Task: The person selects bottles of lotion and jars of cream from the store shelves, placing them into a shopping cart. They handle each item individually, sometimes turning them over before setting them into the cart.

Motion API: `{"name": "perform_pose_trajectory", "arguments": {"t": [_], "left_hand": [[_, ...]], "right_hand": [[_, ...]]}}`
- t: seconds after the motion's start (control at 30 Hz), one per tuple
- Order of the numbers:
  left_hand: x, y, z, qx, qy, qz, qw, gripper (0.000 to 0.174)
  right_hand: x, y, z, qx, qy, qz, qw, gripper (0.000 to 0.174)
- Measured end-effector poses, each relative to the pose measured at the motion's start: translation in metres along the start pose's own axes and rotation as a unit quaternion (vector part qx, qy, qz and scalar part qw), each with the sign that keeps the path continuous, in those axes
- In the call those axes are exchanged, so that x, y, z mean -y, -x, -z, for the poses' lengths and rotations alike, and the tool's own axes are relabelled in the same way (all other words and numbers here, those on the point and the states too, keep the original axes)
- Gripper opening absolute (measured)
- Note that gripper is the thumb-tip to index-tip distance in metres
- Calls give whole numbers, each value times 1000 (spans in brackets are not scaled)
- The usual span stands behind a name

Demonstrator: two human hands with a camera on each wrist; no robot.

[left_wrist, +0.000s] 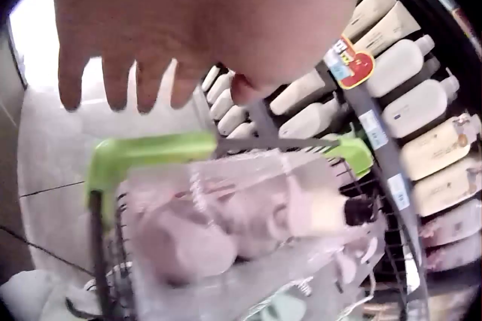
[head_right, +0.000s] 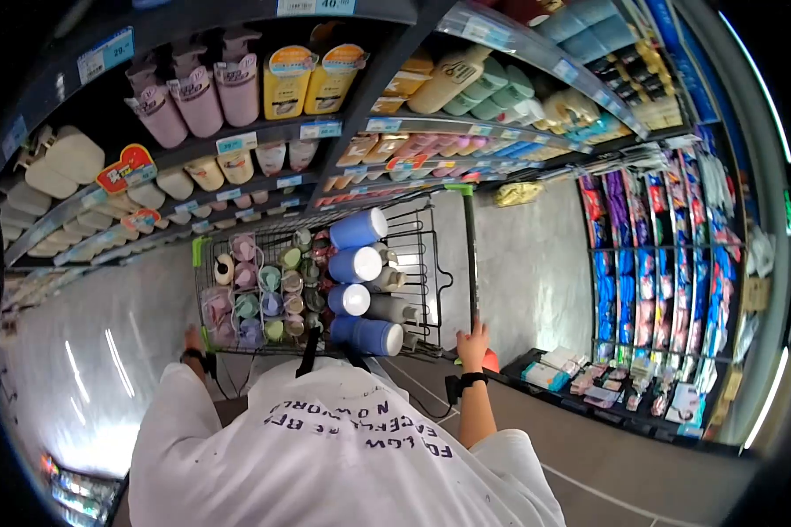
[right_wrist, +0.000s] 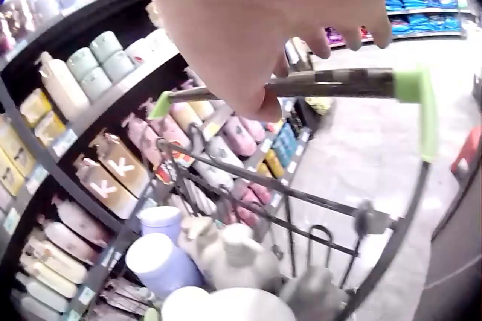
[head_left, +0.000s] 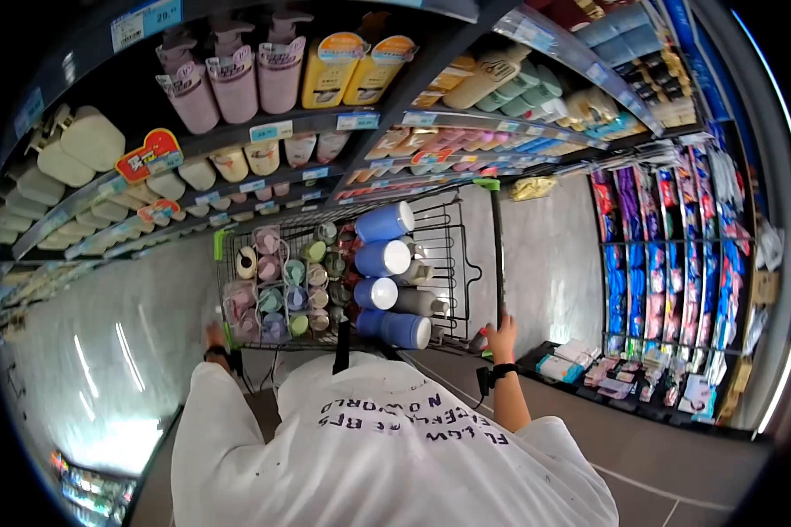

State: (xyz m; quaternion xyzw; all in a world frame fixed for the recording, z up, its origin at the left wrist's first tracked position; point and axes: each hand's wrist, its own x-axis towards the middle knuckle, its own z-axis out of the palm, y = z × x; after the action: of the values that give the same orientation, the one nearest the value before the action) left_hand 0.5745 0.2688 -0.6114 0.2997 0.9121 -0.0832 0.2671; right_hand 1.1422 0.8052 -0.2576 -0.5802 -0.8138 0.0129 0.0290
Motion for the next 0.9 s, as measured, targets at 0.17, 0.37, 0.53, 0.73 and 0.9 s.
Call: {"name": "perform_pose_trajectory", "arguments": {"t": [0.17,0.37,0.53,0.73,0.9], "left_hand": [[-63,20,-10,-40,-22,-64,997,34],[-73,24,22,-40,-28,-106,993,18],[-83,23,27,-154,111,-53,980,13],[-107,20,41,-95,425,145,888,39],[-161,35,43,-57,572,261,775,75]], "right_hand": [[-21,32,-15,81,-10,-108,991,91],[-24,-13,-9,196,45,-254,946,40],[-57,-33,-15,258,118,-250,926,38],[-96,-47,-28,325,139,-217,910,40],[-119,-44,-21,230,119,-225,939,31]]}}
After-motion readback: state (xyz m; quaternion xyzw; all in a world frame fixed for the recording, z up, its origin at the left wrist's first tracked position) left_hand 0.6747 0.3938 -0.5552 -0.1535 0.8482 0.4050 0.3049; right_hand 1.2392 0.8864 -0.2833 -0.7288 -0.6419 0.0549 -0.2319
